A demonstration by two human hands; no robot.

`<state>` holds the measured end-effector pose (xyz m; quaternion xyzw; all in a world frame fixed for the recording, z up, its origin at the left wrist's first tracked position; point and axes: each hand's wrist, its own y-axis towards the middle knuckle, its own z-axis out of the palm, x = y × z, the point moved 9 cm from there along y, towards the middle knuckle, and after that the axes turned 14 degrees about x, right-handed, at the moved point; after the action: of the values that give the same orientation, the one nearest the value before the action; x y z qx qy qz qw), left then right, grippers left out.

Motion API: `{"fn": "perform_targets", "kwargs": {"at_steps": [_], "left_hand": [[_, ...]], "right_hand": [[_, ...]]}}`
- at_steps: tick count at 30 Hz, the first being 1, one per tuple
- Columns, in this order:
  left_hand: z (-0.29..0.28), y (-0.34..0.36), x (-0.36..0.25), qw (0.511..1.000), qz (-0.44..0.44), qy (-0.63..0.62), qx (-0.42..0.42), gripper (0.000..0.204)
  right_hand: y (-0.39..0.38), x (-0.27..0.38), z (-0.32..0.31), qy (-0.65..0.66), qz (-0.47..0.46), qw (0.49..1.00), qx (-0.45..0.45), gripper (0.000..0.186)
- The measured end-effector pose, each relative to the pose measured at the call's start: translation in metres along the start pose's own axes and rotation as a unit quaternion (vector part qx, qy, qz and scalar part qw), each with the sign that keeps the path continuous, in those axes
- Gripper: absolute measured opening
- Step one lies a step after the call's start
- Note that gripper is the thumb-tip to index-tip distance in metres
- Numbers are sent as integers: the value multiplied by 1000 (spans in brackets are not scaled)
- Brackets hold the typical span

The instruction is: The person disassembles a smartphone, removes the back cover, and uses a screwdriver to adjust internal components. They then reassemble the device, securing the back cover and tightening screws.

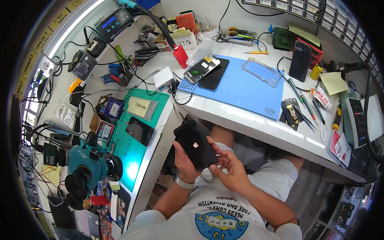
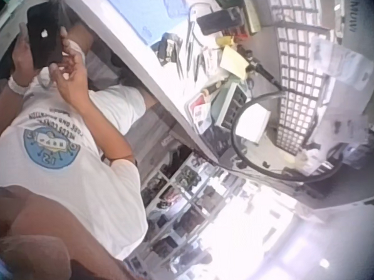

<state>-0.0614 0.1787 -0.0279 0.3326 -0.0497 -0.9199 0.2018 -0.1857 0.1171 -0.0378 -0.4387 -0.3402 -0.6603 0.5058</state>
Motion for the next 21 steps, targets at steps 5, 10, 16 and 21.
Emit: {"fn": "perform_targets", "kwargs": {"at_steps": [5,10,16,21], "left_hand": [[-1,3,-3,1000,24,7,4,105],[-9,0,-4,998,55,36,-24,101],[-9,0,-5,997,36,23,-57,103],[-16,0,-4,997,17,37,-62,107]], "right_hand": [[-3,-12,-3,-37,13,999,-4,54],[-10,-23,-3,-157,139,978,22,32],[-7,-14,0,-187,122,974,-29,25],[-8,-22,1,-194,109,974,-53,22]]}}
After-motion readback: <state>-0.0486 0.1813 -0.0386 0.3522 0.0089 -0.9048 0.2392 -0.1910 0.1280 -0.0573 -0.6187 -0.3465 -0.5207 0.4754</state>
